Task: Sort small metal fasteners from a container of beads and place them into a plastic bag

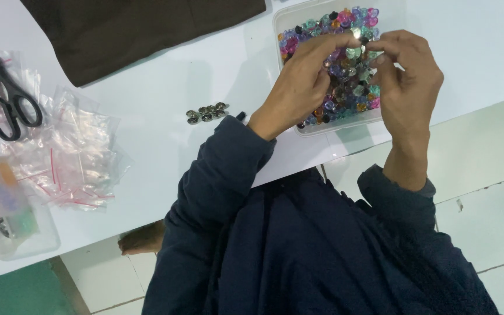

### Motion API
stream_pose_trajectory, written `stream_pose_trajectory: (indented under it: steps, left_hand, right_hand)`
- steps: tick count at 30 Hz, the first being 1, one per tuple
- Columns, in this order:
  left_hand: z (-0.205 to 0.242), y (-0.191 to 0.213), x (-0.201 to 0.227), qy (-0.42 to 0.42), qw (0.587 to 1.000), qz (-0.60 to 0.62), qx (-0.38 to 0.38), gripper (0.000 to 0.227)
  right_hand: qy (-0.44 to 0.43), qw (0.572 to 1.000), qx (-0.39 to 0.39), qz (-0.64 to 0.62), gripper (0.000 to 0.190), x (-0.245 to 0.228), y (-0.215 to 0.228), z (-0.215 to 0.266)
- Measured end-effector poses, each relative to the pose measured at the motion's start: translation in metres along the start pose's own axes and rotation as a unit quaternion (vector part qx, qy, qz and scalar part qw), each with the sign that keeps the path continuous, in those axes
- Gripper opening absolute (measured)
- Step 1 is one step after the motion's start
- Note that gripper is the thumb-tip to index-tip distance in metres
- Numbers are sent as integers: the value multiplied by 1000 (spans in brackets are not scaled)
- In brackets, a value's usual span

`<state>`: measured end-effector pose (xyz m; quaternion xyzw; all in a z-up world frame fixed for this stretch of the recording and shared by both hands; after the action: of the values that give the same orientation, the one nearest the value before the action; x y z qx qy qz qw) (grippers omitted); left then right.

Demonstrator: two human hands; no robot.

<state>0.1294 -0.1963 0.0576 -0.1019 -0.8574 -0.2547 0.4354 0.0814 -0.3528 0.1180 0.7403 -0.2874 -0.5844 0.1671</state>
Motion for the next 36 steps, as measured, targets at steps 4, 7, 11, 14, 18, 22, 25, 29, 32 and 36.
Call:
stream_pose_trajectory:
  steps: [4,7,11,14,18,22,25,29,32,36]
  left_hand:
    - [-4,-3,-2,2,1000,-22,1,61]
    - [-5,-5,-5,2,1000,-5,16,48]
    - [-1,-17,-16,2,997,-74,2,36]
    - [-1,-21,-16,6,995,-99,-14,31]
    - [-2,-19,-12,-1,994,-111,-12,28]
    - [-3,-17,-8,-10,994,-108,-1,24]
    - [-3,-17,-12,23,995,-93,-2,23]
    - [-4,-9,-3,0,998,-41,40,15]
    - [3,18,29,-18,996,27,80,11]
    - [22,55,57,3,994,61,90,10]
  right_hand:
    - [27,997,22,68,21,14,-2,4]
    - [-28,997,8,76,15,24,-7,2]
    - [-19,985,-22,170,13,29,-15,2]
    - [-35,983,-59,172,12,36,-20,3]
    - [-34,982,-89,165,14,39,-23,2]
    - [-67,990,-78,98,8,24,-14,1]
    - [-88,990,-99,48,4,20,-12,1]
    - [-88,990,-110,-7,1,15,-17,4]
    - [-69,986,-123,-88,4,4,-25,12]
    - [-44,979,-133,-151,13,-30,-42,19]
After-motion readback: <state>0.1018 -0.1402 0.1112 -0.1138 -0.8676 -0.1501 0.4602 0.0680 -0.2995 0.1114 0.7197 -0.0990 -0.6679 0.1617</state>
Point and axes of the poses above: each hand's wrist, its own z-axis away from the middle knuckle, its own y-axis out of the back of the hand, x = y × z, the point moved 6 cm from there along -z, towards the middle knuckle, and after that the axes turned 8 degrees about -y, right-handed, at the moved point
